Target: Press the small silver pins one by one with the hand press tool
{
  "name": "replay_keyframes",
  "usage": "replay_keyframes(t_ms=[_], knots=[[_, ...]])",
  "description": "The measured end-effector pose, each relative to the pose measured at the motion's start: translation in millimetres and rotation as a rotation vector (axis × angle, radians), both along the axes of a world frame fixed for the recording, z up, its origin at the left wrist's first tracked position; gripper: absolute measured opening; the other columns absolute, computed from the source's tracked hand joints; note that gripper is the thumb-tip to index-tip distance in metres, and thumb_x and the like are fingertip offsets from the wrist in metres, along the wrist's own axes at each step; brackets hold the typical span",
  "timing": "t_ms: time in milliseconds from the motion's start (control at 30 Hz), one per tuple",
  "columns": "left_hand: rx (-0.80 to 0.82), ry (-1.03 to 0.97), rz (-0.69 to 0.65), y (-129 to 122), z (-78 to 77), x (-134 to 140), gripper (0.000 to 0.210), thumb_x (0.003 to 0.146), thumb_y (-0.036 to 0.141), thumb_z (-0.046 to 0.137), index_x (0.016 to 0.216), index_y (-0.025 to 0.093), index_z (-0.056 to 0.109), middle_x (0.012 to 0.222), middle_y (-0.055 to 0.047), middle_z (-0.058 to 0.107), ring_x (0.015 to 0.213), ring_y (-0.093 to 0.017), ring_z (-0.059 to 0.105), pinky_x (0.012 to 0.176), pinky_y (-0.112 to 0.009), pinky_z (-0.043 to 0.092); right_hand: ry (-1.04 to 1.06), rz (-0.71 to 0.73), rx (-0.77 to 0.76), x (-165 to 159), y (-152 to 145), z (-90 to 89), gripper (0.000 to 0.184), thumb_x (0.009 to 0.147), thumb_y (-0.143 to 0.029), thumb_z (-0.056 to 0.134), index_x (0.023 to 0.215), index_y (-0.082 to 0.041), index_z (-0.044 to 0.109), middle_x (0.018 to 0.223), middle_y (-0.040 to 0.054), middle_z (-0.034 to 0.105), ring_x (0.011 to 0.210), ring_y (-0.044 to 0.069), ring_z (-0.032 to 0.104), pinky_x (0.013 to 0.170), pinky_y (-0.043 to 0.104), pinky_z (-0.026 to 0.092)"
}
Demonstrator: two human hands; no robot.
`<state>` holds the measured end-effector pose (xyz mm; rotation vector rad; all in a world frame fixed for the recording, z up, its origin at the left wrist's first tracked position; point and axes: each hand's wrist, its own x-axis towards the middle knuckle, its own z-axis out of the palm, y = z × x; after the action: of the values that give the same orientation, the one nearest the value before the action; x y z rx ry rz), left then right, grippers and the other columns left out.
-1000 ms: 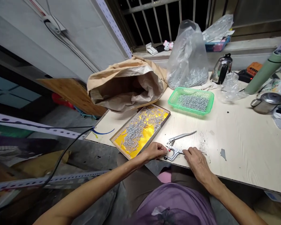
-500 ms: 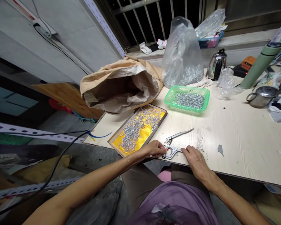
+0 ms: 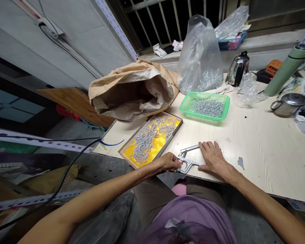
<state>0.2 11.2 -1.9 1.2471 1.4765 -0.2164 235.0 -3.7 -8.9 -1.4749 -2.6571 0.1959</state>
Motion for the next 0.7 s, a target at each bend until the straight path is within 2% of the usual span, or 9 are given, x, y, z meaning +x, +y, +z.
replay_keyframes(t_ms=[100,167,233,333,433,567,633,700], knots=[[-0.004,0.029,-0.029,-0.6,5.4,-0.3,0.028,0.066,0.035,0.065,0.051,0.016,0.051,0.043,0.006,0.043,0.038,-0.006,0.035,0.042,-0.021,0.027,0.035,0.01,-0.002,-0.4,-1.2,4.4,0.079,0.06,-0.05,0.076,0.125,-0.013,0.048,0.11,0.0161,0.059,0.099,0.032,0.052,0.088,0.05,0.04],[0.048,0.063,-0.077,-4.1,10.5,-1.0,0.03,0.072,0.035,0.061,0.051,0.016,0.051,0.044,0.004,0.044,0.041,-0.008,0.039,0.044,-0.022,0.03,0.045,0.017,-0.013,-0.6,-2.3,7.1,0.067,0.063,-0.046,0.075,0.117,-0.014,0.052,0.105,0.0139,0.06,0.095,0.03,0.052,0.082,0.045,0.042],[0.256,0.102,-0.145,-9.9,14.5,0.3,0.027,0.076,0.033,0.059,0.056,0.015,0.055,0.052,0.001,0.05,0.05,-0.011,0.047,0.051,-0.023,0.036,0.053,0.017,-0.022,-1.5,-4.0,9.2,0.053,0.066,-0.039,0.076,0.109,-0.015,0.055,0.1,0.0117,0.06,0.092,0.028,0.052,0.078,0.04,0.043],[0.706,0.093,-0.313,-17.8,14.9,11.0,0.015,0.078,0.03,0.063,0.078,0.016,0.062,0.08,-0.004,0.061,0.078,-0.018,0.057,0.069,-0.027,0.044,0.077,0.013,-0.017,-4.0,-6.9,11.1,0.041,0.068,-0.029,0.076,0.102,-0.017,0.056,0.096,0.0093,0.059,0.089,0.025,0.052,0.074,0.035,0.043],[0.93,-0.006,-0.568,-16.4,8.8,30.4,0.034,0.078,0.031,0.068,0.106,0.017,0.056,0.108,-0.009,0.059,0.102,-0.024,0.052,0.084,-0.035,0.045,0.086,0.009,-0.03,-5.2,-8.6,12.5,0.041,0.068,-0.026,0.076,0.102,-0.016,0.056,0.096,0.009,0.059,0.087,0.024,0.052,0.073,0.035,0.045],[0.967,-0.03,-0.746,-2.2,1.8,50.2,0.061,0.076,0.033,0.07,0.126,0.016,0.04,0.12,-0.013,0.052,0.107,-0.028,0.05,0.088,-0.041,0.044,0.056,-0.016,-0.067,-1.1,-10.9,16.8,0.054,0.065,-0.034,0.078,0.109,-0.015,0.054,0.101,0.0108,0.059,0.089,0.025,0.052,0.074,0.036,0.046],[0.947,-0.001,-0.794,3.8,2.0,53.7,0.063,0.075,0.036,0.071,0.126,0.014,0.04,0.116,-0.013,0.054,0.104,-0.028,0.05,0.085,-0.041,0.045,0.029,-0.033,-0.065,1.8,-12.6,19.3,0.055,0.065,-0.035,0.079,0.11,-0.014,0.054,0.101,0.0115,0.059,0.089,0.025,0.052,0.073,0.036,0.046],[0.928,0.024,-0.827,6.7,4.0,55.0,0.054,0.077,0.037,0.07,0.119,0.014,0.045,0.11,-0.012,0.055,0.102,-0.028,0.05,0.082,-0.039,0.045,0.007,-0.034,-0.051,3.5,-13.8,20.3,0.047,0.067,-0.031,0.078,0.105,-0.014,0.056,0.097,0.0107,0.06,0.086,0.024,0.052,0.072,0.034,0.045]])
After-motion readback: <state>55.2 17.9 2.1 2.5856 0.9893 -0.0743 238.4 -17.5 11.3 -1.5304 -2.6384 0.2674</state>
